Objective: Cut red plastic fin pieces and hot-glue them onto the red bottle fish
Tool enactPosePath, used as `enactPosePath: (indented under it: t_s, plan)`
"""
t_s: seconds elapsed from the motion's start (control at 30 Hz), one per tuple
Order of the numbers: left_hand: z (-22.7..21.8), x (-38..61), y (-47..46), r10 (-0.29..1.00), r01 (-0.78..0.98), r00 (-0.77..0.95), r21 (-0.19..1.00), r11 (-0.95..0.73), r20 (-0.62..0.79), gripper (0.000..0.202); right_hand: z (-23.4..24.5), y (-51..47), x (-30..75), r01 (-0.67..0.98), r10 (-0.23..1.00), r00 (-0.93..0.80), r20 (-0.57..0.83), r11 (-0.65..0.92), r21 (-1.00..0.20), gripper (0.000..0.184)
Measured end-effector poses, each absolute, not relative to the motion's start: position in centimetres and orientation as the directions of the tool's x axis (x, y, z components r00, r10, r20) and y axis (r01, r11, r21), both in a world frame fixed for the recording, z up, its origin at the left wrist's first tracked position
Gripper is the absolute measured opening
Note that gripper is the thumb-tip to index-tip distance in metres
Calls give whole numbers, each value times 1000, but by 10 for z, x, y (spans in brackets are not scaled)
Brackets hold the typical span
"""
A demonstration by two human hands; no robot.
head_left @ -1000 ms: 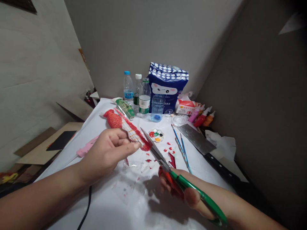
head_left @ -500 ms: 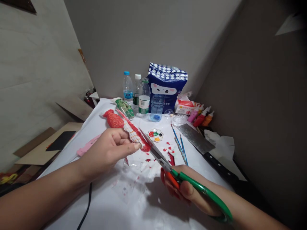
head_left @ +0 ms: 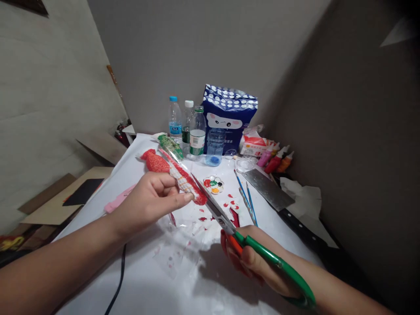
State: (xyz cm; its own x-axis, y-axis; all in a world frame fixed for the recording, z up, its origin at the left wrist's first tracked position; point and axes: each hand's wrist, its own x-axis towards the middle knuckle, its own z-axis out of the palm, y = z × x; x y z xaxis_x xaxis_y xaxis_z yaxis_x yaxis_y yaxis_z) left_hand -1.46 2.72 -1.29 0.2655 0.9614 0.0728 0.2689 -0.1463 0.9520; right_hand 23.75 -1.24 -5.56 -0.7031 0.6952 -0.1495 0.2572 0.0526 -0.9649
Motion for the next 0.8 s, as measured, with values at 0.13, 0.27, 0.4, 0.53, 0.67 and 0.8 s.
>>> enactPosePath:
  t_s: [0.13,0.27,0.4,0.53,0.67,0.8]
  plan:
    - [-13,-18,30,946,190,317,973,-128,63,35,-60,-12,236,250,743,-658,-121,64,-966,68]
    - [-9,-19,32,939,127,338,986,-106,57,31,-61,-12,236,258,749,-647,-144,38,-965,69]
    - [-1,-15,31,951,105,309,993,-60,25,29,-60,-11,238,268,736,-664,-135,66,-961,69]
    - [5,-12,30,967,116,255,993,-7,-23,30,-62,-11,241,279,722,-681,-121,103,-955,67]
    - [10,-11,29,971,153,230,988,34,-69,22,-58,-10,240,286,716,-685,-133,97,-953,69]
    - [17,-10,24,977,212,204,977,22,-66,23,-55,-9,238,298,703,-700,-127,126,-946,74]
